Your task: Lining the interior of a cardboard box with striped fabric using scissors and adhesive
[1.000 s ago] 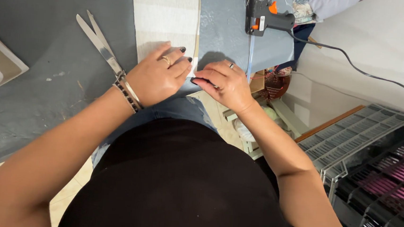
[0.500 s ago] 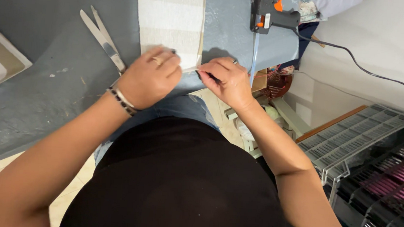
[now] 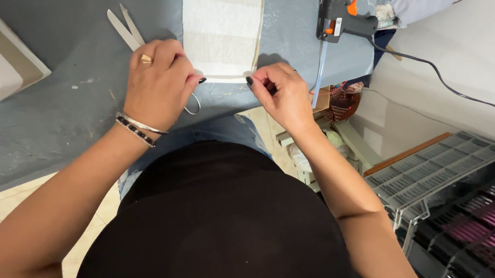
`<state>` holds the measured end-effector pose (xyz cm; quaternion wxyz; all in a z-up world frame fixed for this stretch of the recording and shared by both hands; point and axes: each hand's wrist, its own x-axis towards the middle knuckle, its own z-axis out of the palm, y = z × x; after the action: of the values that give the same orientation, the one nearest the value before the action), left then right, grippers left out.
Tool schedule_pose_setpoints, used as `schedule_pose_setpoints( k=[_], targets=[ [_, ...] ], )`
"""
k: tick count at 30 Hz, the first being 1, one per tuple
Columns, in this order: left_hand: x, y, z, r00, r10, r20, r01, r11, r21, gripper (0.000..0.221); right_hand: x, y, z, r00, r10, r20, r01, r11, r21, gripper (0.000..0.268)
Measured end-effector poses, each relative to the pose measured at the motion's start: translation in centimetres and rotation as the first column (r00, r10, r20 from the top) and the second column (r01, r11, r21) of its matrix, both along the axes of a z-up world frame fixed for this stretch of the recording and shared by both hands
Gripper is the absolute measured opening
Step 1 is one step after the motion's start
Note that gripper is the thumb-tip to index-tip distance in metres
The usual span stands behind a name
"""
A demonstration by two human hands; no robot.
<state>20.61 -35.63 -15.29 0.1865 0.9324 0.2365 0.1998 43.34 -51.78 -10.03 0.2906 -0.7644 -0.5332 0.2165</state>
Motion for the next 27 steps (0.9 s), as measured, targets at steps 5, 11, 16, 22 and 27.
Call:
schedule_pose_setpoints(
  k=[5,11,16,22,27],
  targets=[
    [0.5,0.5,-0.1,0.999,-0.002,-0.053,0.007,0.996,0.092,0.035,-0.6,0.7,0.8,0.997,-0.072,0.019,0.074,0.99,-0.118,0.012],
    [0.6,0.5,-0.1,0.996,0.029,-0.086,-0.021,0.996,0.088,0.037,-0.6,0.9,0.4,0.995,-0.082,0.061,0.094,0.969,-0.23,0.014],
    [0.5,0.4,-0.4,0.995,0.039,-0.097,-0.028,0.993,0.117,0.035,-0.4,0.8,0.0,0.994,-0.091,0.061,0.105,0.955,-0.279,0.015],
    [0.5,0.3,-0.7,0.996,0.046,-0.073,-0.033,0.984,0.177,0.037,-0.5,0.7,0.1,0.992,-0.068,0.109,0.1,0.941,-0.322,0.016],
    [0.5,0.1,-1.0,0.997,0.038,-0.07,-0.024,0.979,0.2,0.038,-0.6,0.7,0.0,0.989,-0.022,0.149,0.077,0.923,-0.378,0.016]
  ],
)
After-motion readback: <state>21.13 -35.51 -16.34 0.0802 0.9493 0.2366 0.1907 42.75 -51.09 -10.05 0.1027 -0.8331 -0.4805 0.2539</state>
